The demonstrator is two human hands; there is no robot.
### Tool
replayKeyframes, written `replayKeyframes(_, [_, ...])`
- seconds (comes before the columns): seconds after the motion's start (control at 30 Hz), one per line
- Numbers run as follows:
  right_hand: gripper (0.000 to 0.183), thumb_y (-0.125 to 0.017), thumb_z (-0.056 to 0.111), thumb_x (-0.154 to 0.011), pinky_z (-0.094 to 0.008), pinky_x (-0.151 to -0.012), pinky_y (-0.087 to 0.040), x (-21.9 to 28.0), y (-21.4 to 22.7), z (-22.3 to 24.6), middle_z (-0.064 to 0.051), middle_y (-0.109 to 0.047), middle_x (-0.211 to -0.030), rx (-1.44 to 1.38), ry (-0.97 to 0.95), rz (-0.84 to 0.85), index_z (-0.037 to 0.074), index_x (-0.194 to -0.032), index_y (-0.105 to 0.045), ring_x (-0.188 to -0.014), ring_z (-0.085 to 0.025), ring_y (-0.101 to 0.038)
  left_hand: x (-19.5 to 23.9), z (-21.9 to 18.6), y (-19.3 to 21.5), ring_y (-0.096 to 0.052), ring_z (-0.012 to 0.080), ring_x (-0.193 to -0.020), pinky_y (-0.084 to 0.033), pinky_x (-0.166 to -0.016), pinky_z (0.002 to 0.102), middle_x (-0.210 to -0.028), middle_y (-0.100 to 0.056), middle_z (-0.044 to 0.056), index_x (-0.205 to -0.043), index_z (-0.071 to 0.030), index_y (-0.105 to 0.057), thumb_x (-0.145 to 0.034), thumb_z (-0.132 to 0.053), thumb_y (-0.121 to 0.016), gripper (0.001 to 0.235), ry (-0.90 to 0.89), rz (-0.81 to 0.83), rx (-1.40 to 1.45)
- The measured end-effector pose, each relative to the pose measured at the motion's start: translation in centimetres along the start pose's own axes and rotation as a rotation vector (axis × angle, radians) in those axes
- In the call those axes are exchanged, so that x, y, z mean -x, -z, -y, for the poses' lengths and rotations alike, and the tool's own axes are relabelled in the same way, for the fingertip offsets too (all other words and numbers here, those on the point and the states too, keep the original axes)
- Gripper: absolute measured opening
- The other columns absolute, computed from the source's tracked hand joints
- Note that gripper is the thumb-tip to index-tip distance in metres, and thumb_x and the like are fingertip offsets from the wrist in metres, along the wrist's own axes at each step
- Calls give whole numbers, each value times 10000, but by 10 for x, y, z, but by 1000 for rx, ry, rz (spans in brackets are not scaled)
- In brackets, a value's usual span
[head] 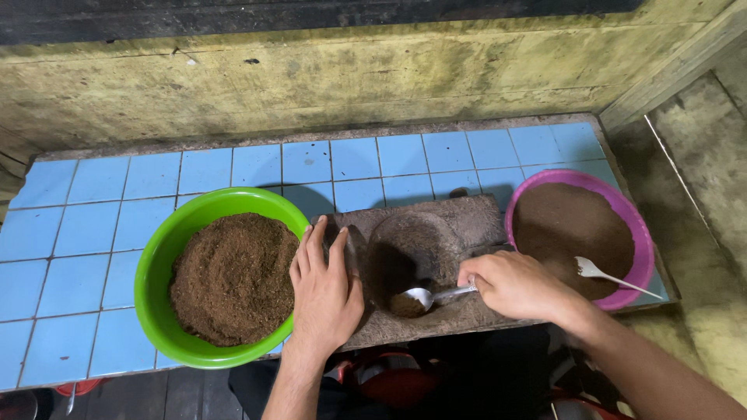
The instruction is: The person scoops brown powder from a green bowl into a stone mortar, grinds it with a pestle, and transfers the ground powder into a pink bowl. The person repeats this cycle several times and then stirs the powder in the pink bowl with a plastic fork.
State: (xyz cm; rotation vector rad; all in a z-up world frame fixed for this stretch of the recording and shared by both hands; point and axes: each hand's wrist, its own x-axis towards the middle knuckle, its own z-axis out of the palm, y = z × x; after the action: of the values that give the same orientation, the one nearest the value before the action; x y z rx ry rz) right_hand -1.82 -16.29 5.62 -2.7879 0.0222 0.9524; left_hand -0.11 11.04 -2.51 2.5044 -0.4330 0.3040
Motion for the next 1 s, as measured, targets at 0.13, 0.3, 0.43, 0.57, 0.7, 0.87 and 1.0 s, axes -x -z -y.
replayKeyframes(0.13, [367, -416, 175, -991, -351, -958, -532, -8, -5, -13, 77, -766, -1249, -100, 47, 23, 256, -1128, -747, -1151, -121, -716, 0, 0, -1, -283, 452, -1504, -272, -1160, 617, -1634, -312, 230, -1471, -79, -454, -828, -183, -529, 656, 15, 19, 12])
replayKeyframes(0.3, [343, -440, 181, -993, -301, -859, -530, -8, -6, -17, 75, -809, -1116, -229, 50, -59, 227, -1055, -774, -971, -100, -740, -1, -1, 2, -309, 444, -1491, -283, -1159, 609, -1621, -324, 230, -1476, -68, -451, -839, -181, -521, 651, 5, -10, 29])
replayKeyframes(0.43, [336, -451, 167, -989, -297, -677, -426, -2, 0, -17, 67, -750, -860, -242, 31, -79, 252, -1019, -774, -677, -103, -591, 0, -7, 12, -316, 390, -1488, -232, -1174, 621, -1619, -312, 209, -1486, -58, -439, -802, -137, -526, 693, 4, -23, 92])
replayKeyframes(0.57, [342, -452, 174, -1003, -296, -620, -357, 5, 8, -20, 34, -623, -679, -300, 3, -107, 251, -1026, -785, -589, -110, -491, 3, -20, 30, -416, 284, -1468, -225, -1203, 530, -1540, -472, 142, -1415, -80, -533, -999, -211, -454, 443, 30, -211, 424])
replayKeyframes(0.7, [306, -491, 169, -1005, -319, -580, -333, 17, 23, -20, 4, -573, -629, -339, 19, -176, 222, -984, -792, -556, -128, -452, 4, -28, 2, -571, 301, -1390, -432, -1153, 416, -1434, -615, 215, -1377, -10, -537, -1022, -361, -499, 501, 244, -551, 1340])
replayKeyframes(0.87, [297, -505, 179, -1012, -321, -588, -318, 33, 41, -17, 9, -483, -577, -382, 72, -241, 206, -967, -798, -558, -125, -420, -15, -69, -8, -583, 351, -1317, -430, -1116, 467, -1382, -626, 199, -1387, -34, -537, -1043, -376, -337, 524, 644, -637, 1835])
replayKeyframes(1.0, [287, -527, 89, -950, -407, -715, -567, 42, 47, -17, -127, -675, -648, -511, 124, -307, 101, -974, -813, -673, -243, -641, -26, -91, -35, -573, 303, -1363, -326, -1078, 408, -1406, -623, 161, -1400, -43, -528, -1117, -443, -218, 579, 923, -530, 2115])
